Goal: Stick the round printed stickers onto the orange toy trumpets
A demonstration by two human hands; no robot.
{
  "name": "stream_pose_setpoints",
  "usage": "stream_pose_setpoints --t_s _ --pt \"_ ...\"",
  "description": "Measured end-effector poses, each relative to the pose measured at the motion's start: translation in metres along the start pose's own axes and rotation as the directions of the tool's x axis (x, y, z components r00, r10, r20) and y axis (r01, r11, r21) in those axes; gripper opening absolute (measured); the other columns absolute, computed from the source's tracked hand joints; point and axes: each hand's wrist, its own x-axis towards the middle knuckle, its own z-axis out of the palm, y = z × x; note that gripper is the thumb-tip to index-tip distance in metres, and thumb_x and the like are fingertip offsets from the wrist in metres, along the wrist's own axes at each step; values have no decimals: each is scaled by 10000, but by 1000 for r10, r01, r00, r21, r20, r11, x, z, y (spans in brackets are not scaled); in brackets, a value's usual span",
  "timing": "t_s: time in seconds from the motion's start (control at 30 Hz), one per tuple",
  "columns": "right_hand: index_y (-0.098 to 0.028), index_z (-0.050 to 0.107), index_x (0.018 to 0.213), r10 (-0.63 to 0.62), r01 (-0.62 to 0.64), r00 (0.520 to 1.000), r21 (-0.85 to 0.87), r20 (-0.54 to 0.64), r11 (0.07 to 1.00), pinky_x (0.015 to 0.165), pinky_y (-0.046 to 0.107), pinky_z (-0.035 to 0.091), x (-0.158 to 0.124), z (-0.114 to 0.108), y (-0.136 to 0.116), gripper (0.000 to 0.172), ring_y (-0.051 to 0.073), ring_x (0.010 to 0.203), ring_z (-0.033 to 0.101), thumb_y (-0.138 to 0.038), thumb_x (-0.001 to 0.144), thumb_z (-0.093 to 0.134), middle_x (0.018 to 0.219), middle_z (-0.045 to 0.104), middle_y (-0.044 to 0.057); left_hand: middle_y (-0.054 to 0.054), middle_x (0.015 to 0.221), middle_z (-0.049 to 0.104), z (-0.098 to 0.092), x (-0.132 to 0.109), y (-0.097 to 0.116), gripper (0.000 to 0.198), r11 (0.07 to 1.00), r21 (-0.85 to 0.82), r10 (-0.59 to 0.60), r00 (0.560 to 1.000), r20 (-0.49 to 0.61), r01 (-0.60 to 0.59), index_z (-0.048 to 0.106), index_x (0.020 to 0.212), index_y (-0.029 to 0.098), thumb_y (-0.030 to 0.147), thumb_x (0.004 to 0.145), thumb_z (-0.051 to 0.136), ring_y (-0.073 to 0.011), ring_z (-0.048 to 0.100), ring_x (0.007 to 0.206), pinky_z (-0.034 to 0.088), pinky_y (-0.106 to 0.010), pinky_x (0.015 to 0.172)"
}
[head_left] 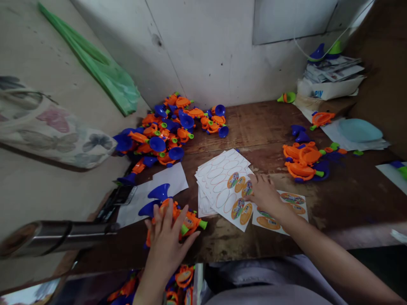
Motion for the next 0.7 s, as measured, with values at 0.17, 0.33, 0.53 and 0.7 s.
stream_pose_setpoints --t_s 0.17,0.33,0.53,0.7 --pt "-228 545 1212 -2 32 995 297 -101 954 850 428 577 8 -12 16 351 261 885 714 -167 889 667 938 708 49 -78 1859 242 9 14 53 798 870 -491 -154 970 -190 42 457 1682 375 355 960 798 -388 108 1732 162 -645 1380" --pt "-287 424 1236 -39 128 985 555 -169 822 707 351 616 0 -38 14 340 213 822 729 -425 974 591 964 687 9 -153 1809 358 13 45 118 1142 -110 -951 -383 870 310 291 441 1688 295 531 714 989 -388 331 1673 363 -505 1338" --pt "-270 574 1203 -83 206 969 580 -232 788 801 429 643 -21 -44 -5 324 246 900 740 -424 946 698 1011 708 43 -144 1229 852 -5 71 159 886 -507 -730 -164 780 603 458 787 1328 245 512 535 1079 -444 767 1251 614 -586 1114" --pt "-290 721 1202 -321 455 782 136 -534 880 1086 501 517 -50 -49 -25 180 288 1238 648 -284 1088 581 1262 752 86 -99 1371 808 -2 68 170 743 -401 -870 -397 802 447 287 798 1327 283 505 655 1027 -374 688 1402 580 -480 1174"
